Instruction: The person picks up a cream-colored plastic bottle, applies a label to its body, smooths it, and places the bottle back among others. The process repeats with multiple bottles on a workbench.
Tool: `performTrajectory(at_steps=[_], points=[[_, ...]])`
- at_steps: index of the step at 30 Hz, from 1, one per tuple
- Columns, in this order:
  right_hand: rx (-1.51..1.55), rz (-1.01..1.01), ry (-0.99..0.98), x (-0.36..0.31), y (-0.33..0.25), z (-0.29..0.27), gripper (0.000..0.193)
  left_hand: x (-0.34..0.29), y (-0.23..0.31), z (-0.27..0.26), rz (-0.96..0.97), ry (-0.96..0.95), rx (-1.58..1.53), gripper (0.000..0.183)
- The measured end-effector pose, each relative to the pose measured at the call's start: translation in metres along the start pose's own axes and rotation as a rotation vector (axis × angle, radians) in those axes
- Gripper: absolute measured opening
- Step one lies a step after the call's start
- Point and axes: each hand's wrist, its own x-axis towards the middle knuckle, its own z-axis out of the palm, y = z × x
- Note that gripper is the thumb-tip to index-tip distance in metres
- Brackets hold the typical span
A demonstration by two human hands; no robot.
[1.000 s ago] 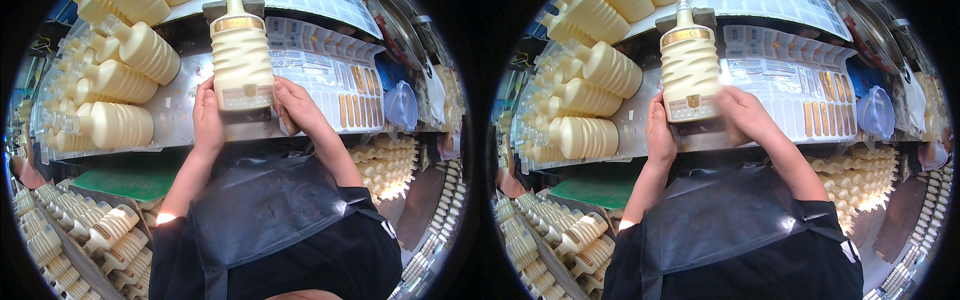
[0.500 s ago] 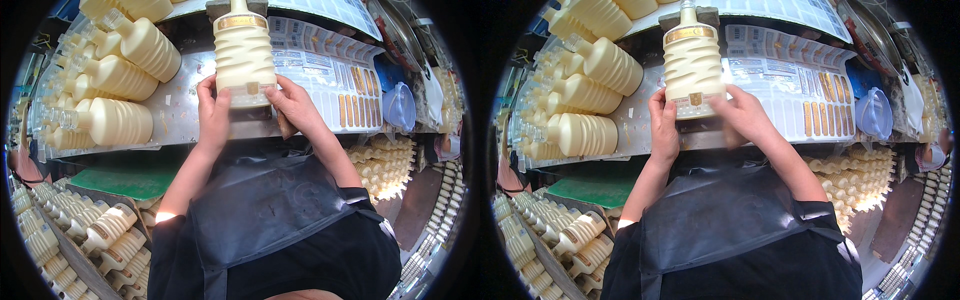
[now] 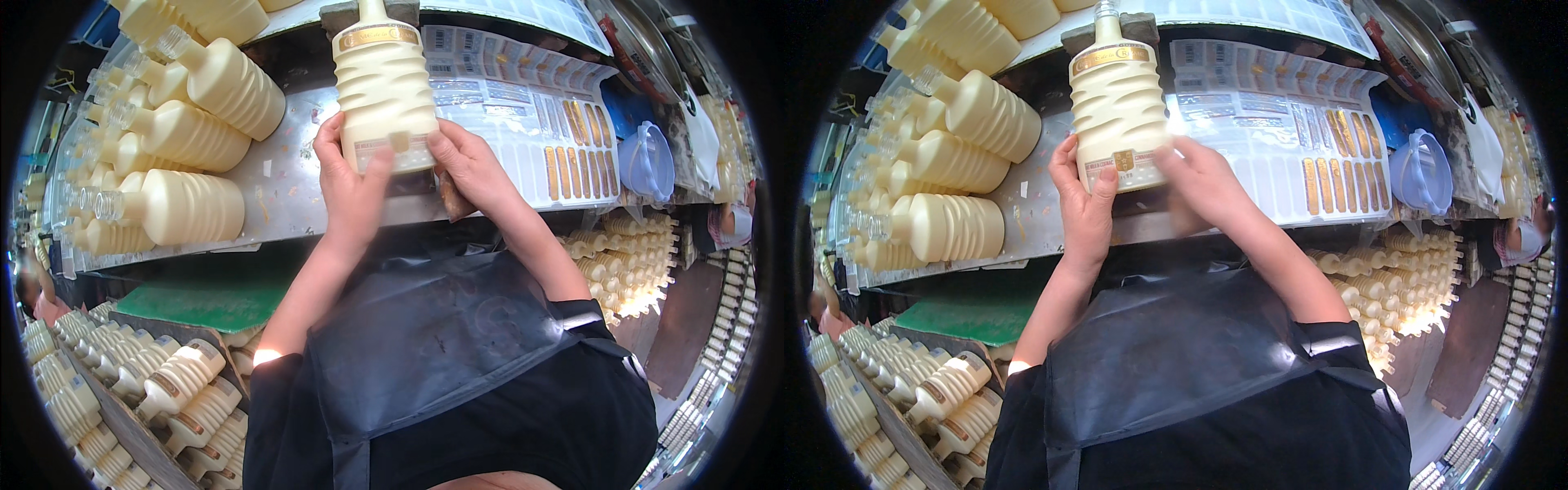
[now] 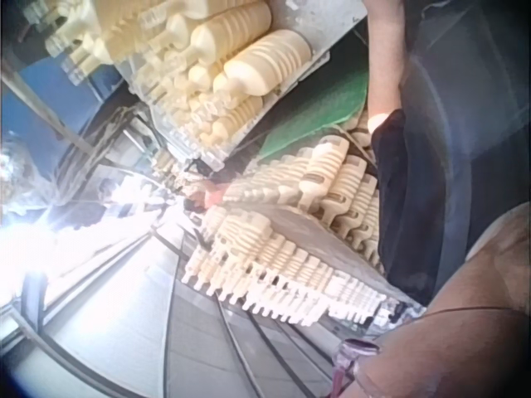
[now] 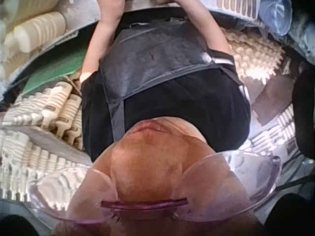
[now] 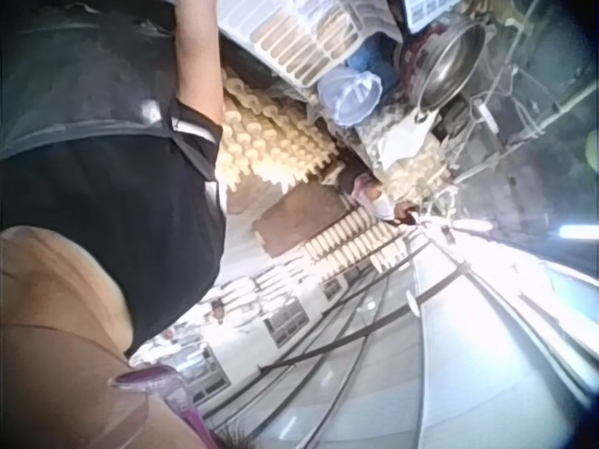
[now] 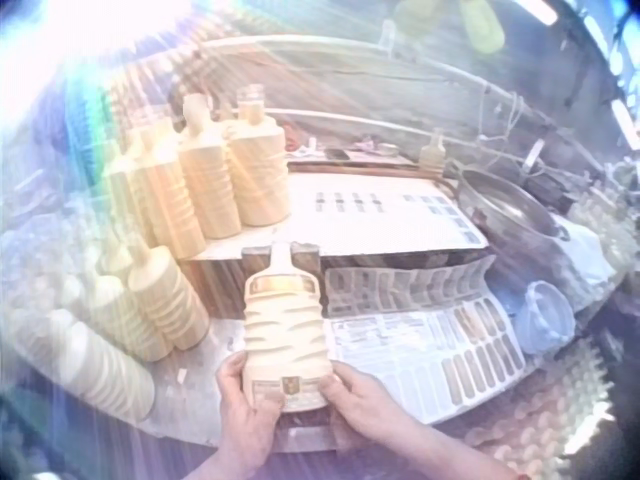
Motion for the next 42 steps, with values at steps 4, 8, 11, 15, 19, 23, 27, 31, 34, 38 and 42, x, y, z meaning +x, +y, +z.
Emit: performTrajectory(at_steps=[4, 8, 11, 15, 19, 23, 27, 31, 34, 38, 42], points=[[-0.062, -0.026, 0.017, 0.001, -0.002, 0.001, 0.046, 0.002, 0.002, 0.0, 0.0, -0.002, -0.002, 0.073], [-0.086, -0.006, 0.021, 0.0, 0.003, 0.002, 0.047, 0.001, 0.003, 0.0, -0.007, -0.003, -0.002, 0.073], [-0.072, -0.048, 0.026, 0.001, 0.005, 0.001, 0.047, 0.0, 0.004, 0.0, -0.04, 0.003, -0.045, 0.071], [0.009, 0.022, 0.019, 0.0, -0.008, -0.012, 0.046, 0.002, 0.003, 0.001, -0.049, 0.005, -0.142, 0.065], [0.109, -0.128, 0.154, -0.012, -0.033, -0.017, 0.029, 0.001, 0.001, 0.002, -0.051, 0.0, -0.13, 0.064], [-0.538, -0.575, 0.16, -0.025, -0.051, 0.005, 0.031, 0.001, -0.001, 0.002, -0.026, 0.003, -0.085, 0.064], [-0.828, -0.667, 0.355, -0.021, -0.065, 0.013, 0.03, 0.0, -0.002, 0.002, -0.026, 0.003, -0.108, 0.06], [-0.938, -1.045, 0.254, -0.029, -0.067, 0.022, 0.027, 0.004, -0.003, -0.006, -0.132, -0.001, -0.301, 0.059], [-0.812, -0.912, 0.183, -0.035, -0.059, 0.029, 0.031, 0.009, -0.005, -0.009, -0.181, -0.022, -0.343, 0.056], [-0.347, -0.441, 0.347, -0.034, -0.043, 0.028, 0.024, 0.01, -0.007, -0.001, -0.112, 0.016, -0.206, 0.054], [-0.428, -0.267, 0.311, -0.035, -0.026, 0.018, 0.031, 0.011, -0.006, -0.002, -0.114, -0.016, -0.185, 0.051]])
